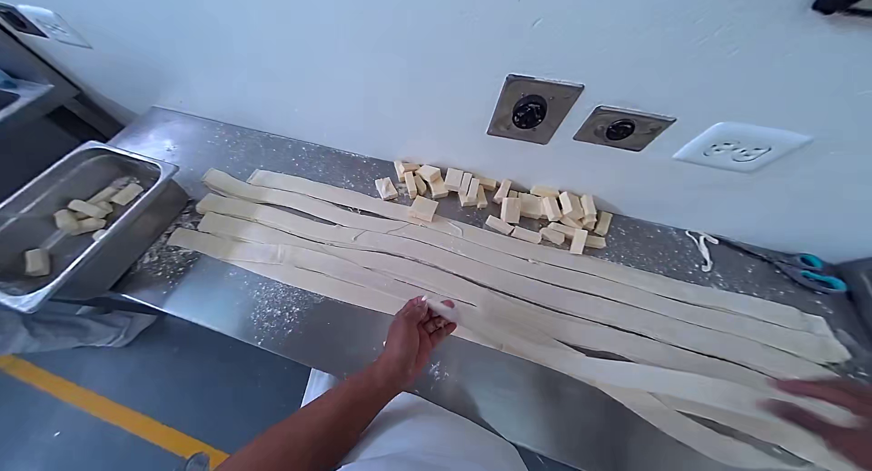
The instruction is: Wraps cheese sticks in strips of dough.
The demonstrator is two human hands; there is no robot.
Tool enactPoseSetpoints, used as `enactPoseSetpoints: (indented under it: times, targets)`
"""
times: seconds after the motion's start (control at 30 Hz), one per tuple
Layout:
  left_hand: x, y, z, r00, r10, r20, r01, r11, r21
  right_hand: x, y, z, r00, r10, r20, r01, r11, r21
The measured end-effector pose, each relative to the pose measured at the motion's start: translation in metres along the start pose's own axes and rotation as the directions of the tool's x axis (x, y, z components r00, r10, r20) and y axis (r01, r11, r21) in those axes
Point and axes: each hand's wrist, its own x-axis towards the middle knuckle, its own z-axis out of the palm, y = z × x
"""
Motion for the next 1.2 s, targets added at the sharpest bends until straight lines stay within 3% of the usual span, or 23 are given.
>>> enactPoseSetpoints:
  times: [0.03, 0.07, 0.13, 0.2, 0.27, 0.37, 0.5, 0.6, 0.7, 0.77, 0.8, 0.87, 0.93, 1.0, 1.1, 1.2]
  targets:
    - [0.001, 0.000, -0.006, 1.000, -0.014, -0.022, 0.014, 1.000, 0.016, 0.025, 0.032, 0.044, 0.983, -0.168, -0.076, 0.173, 0.982, 0.071]
    - [0.000, 0.002, -0.010, 0.999, -0.025, -0.041, 0.026, 0.999, 0.023, 0.052, 0.027, 0.085, 0.961, -0.221, -0.166, 0.245, 0.960, 0.138]
    - [-0.004, 0.007, -0.014, 0.997, -0.034, -0.063, 0.036, 0.999, 0.031, 0.094, -0.048, 0.141, 0.924, -0.287, -0.253, 0.354, 0.891, 0.285]
    - [-0.009, 0.010, -0.013, 0.998, -0.021, -0.061, 0.023, 0.999, 0.045, 0.124, -0.130, 0.162, 0.918, -0.368, -0.149, 0.393, 0.785, 0.479]
    - [-0.012, 0.012, -0.010, 0.999, 0.009, -0.046, -0.006, 0.998, 0.065, 0.147, -0.189, 0.161, 0.902, -0.431, 0.035, 0.312, 0.705, 0.637]
    - [-0.012, 0.016, -0.011, 0.996, 0.057, -0.067, -0.048, 0.990, 0.129, 0.163, -0.233, 0.152, 0.884, -0.412, 0.221, 0.165, 0.718, 0.676]
    - [-0.006, 0.014, -0.018, 0.999, 0.008, -0.036, -0.001, 0.983, 0.184, 0.160, -0.234, 0.156, 0.924, -0.270, 0.271, 0.046, 0.781, 0.622]
    - [-0.001, 0.000, -0.023, 0.996, -0.002, 0.092, -0.035, 0.915, 0.403, 0.149, -0.226, 0.161, 0.942, -0.193, 0.276, -0.005, 0.812, 0.584]
    - [0.007, -0.011, -0.021, 0.977, 0.054, 0.206, -0.179, 0.734, 0.655, 0.141, -0.214, 0.167, 0.950, -0.118, 0.289, -0.097, 0.769, 0.631]
    - [0.012, -0.014, -0.022, 0.901, 0.127, 0.415, -0.427, 0.431, 0.794, 0.136, -0.202, 0.176, 0.938, -0.092, 0.334, -0.176, 0.703, 0.689]
    - [0.014, -0.012, -0.020, 0.841, 0.099, 0.532, -0.538, 0.254, 0.804, 0.131, -0.196, 0.180, 0.931, -0.098, 0.352, -0.197, 0.678, 0.708]
    - [0.019, 0.000, -0.008, 0.756, -0.180, 0.630, -0.641, -0.006, 0.767, 0.116, -0.180, 0.187, 0.918, -0.138, 0.372, -0.195, 0.660, 0.725]
    - [0.033, 0.016, 0.010, 0.700, -0.511, 0.498, -0.659, -0.196, 0.726, 0.097, -0.165, 0.186, 0.910, -0.151, 0.386, -0.190, 0.675, 0.712]
    - [0.057, 0.028, 0.034, 0.700, -0.645, 0.306, -0.646, -0.390, 0.656, 0.077, -0.151, 0.182, 0.916, -0.133, 0.378, -0.183, 0.700, 0.690]
    - [0.085, 0.026, 0.102, 0.720, -0.668, 0.188, -0.632, -0.521, 0.574, 0.052, -0.145, 0.184, 0.956, -0.098, 0.278, -0.133, 0.697, 0.704]
    - [0.098, 0.001, 0.190, 0.681, -0.586, 0.438, -0.718, -0.417, 0.558, 0.038, -0.154, 0.184, 0.987, -0.050, 0.150, -0.083, 0.645, 0.759]
